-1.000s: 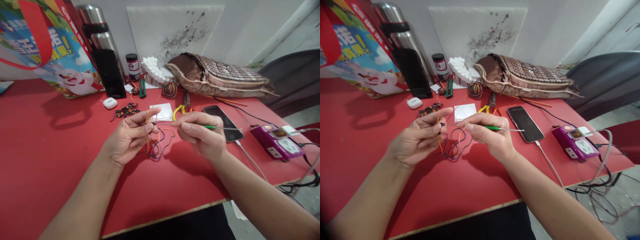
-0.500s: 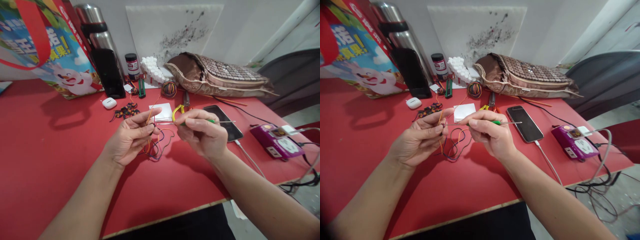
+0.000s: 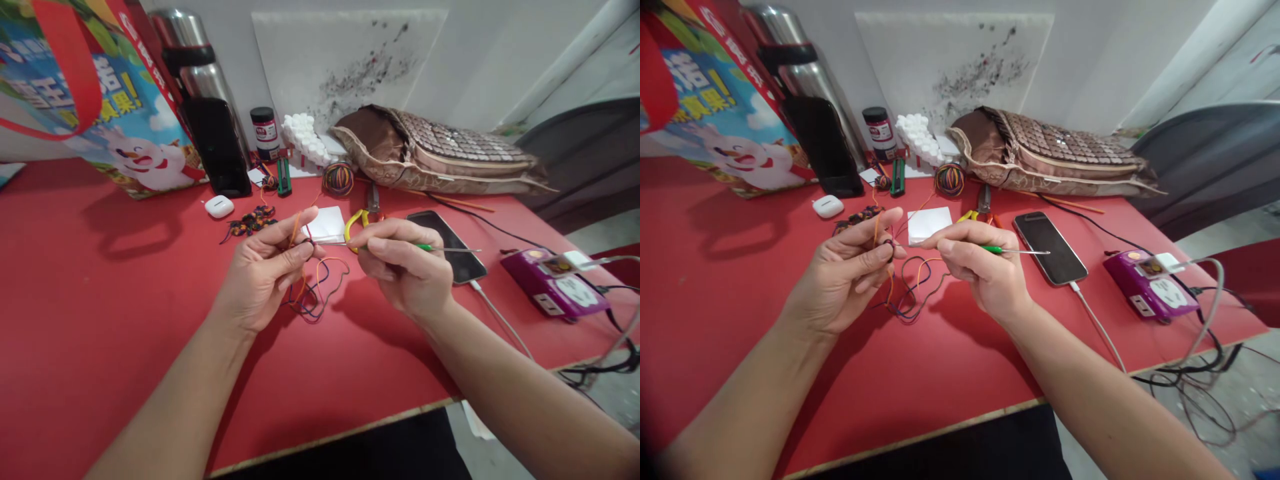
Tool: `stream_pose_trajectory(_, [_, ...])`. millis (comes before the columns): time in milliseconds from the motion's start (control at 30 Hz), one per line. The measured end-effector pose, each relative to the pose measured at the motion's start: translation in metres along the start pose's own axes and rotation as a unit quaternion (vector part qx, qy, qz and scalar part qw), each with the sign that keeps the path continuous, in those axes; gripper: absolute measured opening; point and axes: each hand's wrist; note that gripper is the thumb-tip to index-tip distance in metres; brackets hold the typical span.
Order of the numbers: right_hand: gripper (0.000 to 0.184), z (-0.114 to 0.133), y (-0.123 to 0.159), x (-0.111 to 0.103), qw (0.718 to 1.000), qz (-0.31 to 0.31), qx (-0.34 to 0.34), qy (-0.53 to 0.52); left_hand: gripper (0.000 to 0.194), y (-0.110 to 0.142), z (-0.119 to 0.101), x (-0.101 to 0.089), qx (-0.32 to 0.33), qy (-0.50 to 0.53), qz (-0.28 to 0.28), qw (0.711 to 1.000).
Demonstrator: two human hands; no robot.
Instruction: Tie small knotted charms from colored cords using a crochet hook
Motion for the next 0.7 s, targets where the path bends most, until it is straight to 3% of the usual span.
stream_pose_trajectory(700, [0.014, -0.0043, 0.0022, -0.0012, 1.0, -0.009, -0.008, 0.029, 0.034, 0.001, 0.0027, 0.0073, 0.004, -0.015, -0.049, 0.999])
Point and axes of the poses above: each hand's wrist, its own y-axis away from the middle knuckle, its own x-axis out of the palm, z = x × y, and after that the axes turned 11 degrees about x, right-handed
